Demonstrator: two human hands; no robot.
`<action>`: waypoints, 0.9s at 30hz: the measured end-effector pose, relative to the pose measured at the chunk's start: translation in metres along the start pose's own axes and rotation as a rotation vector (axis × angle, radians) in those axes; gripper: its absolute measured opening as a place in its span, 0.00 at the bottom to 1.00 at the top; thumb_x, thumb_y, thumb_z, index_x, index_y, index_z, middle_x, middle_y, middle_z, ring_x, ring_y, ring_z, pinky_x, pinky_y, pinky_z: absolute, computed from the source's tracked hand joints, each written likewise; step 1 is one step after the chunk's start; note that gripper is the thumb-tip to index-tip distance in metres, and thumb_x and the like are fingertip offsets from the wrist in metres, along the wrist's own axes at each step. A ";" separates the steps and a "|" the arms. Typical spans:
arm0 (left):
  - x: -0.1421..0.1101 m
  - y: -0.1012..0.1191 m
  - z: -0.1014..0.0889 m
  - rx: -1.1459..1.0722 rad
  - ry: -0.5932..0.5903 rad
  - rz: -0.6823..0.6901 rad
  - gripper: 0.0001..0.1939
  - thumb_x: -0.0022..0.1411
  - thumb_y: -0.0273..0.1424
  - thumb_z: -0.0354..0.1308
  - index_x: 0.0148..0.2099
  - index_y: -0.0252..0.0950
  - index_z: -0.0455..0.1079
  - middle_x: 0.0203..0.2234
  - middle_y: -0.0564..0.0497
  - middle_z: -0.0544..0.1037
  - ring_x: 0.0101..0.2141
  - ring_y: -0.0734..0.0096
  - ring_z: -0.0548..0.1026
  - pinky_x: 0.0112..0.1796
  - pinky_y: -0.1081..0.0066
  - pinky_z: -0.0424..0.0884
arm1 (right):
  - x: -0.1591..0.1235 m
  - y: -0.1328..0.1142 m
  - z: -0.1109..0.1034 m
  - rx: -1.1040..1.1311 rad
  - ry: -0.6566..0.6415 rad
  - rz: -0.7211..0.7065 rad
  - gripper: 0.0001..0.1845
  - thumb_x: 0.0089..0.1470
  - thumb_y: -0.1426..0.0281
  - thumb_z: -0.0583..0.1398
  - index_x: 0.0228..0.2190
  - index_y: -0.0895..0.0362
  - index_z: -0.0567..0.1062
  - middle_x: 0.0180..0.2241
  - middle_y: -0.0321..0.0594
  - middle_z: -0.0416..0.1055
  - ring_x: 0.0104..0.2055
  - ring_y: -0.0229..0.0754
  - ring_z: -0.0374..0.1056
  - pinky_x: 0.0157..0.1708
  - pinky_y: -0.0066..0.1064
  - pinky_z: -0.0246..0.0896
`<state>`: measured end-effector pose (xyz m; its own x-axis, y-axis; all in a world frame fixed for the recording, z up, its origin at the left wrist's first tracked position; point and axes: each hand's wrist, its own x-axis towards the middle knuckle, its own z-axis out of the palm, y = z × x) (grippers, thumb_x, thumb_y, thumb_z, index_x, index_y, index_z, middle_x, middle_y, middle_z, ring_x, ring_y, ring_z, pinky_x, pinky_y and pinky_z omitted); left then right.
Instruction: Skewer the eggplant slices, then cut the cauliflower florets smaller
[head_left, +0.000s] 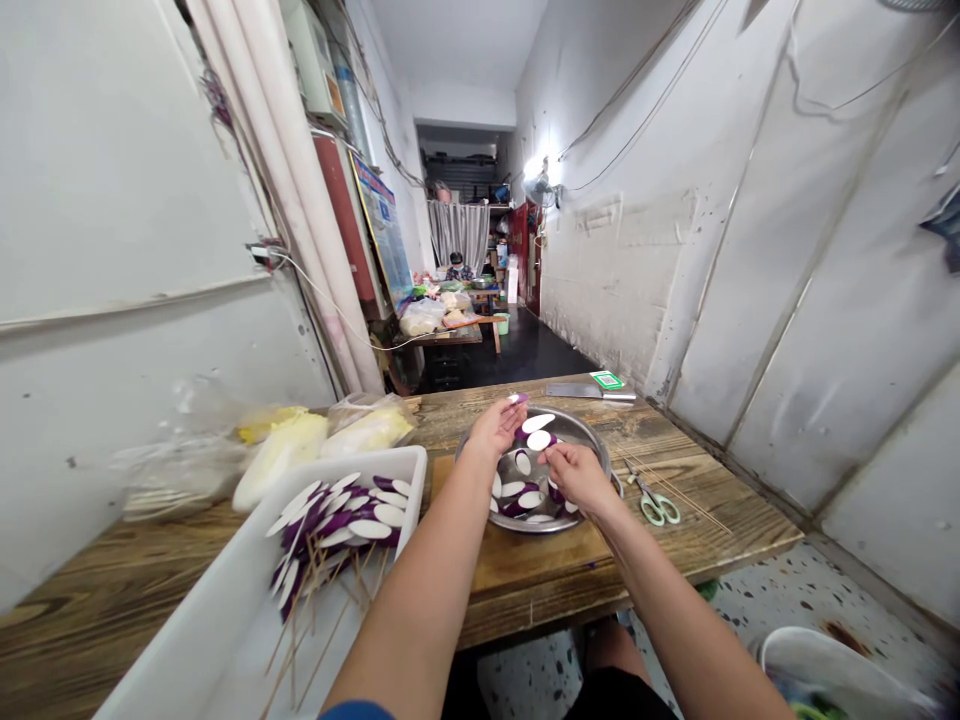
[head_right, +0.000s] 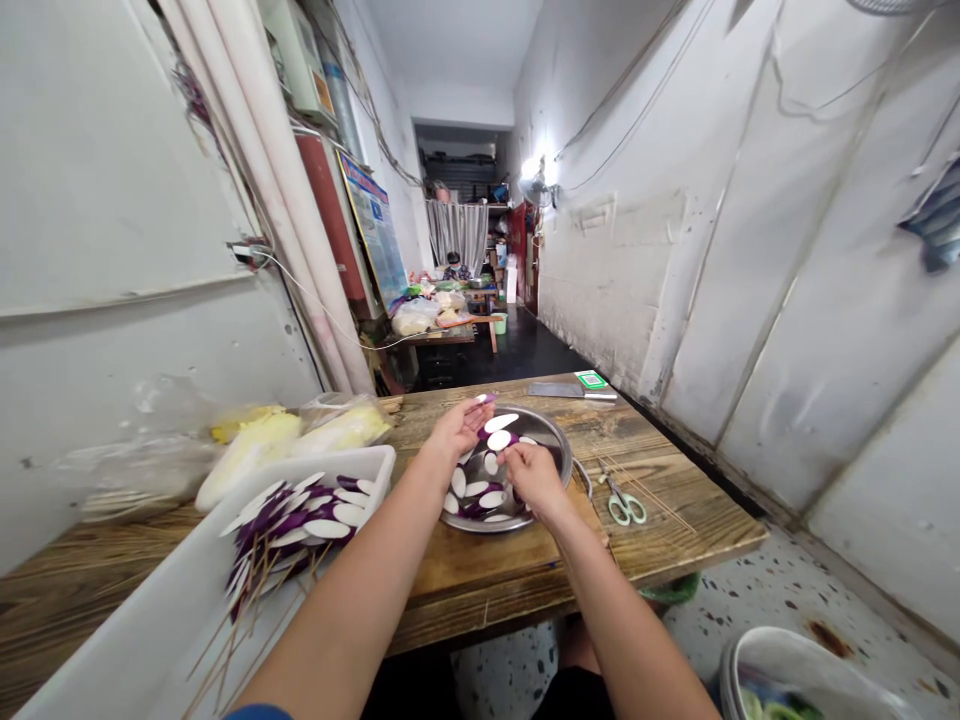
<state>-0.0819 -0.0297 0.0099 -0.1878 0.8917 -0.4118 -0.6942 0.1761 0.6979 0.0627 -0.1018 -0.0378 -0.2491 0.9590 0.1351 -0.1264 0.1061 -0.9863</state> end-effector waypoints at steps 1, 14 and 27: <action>0.000 0.000 0.000 0.015 -0.009 0.005 0.06 0.57 0.21 0.55 0.37 0.24 0.71 0.23 0.41 0.77 0.24 0.68 0.78 0.29 0.75 0.74 | 0.000 0.000 0.000 -0.003 -0.002 0.005 0.14 0.44 0.60 0.54 0.24 0.59 0.70 0.10 0.24 0.50 0.12 0.28 0.40 0.13 0.23 0.33; -0.006 0.003 0.002 0.034 -0.033 -0.001 0.07 0.60 0.21 0.54 0.39 0.23 0.71 0.23 0.42 0.78 0.23 0.70 0.77 0.30 0.75 0.75 | -0.001 -0.005 0.002 -0.012 0.014 0.032 0.14 0.44 0.61 0.53 0.24 0.59 0.70 0.09 0.23 0.50 0.12 0.28 0.40 0.13 0.23 0.34; -0.002 0.002 0.001 0.034 -0.025 0.012 0.09 0.59 0.20 0.56 0.42 0.24 0.72 0.23 0.43 0.78 0.25 0.71 0.78 0.31 0.75 0.76 | 0.000 -0.004 0.002 0.013 0.032 0.037 0.12 0.45 0.62 0.54 0.23 0.58 0.70 0.10 0.24 0.49 0.12 0.28 0.40 0.13 0.24 0.35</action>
<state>-0.0825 -0.0307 0.0122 -0.1785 0.9040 -0.3886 -0.6680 0.1786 0.7224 0.0617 -0.1027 -0.0334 -0.2230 0.9702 0.0951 -0.1301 0.0671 -0.9892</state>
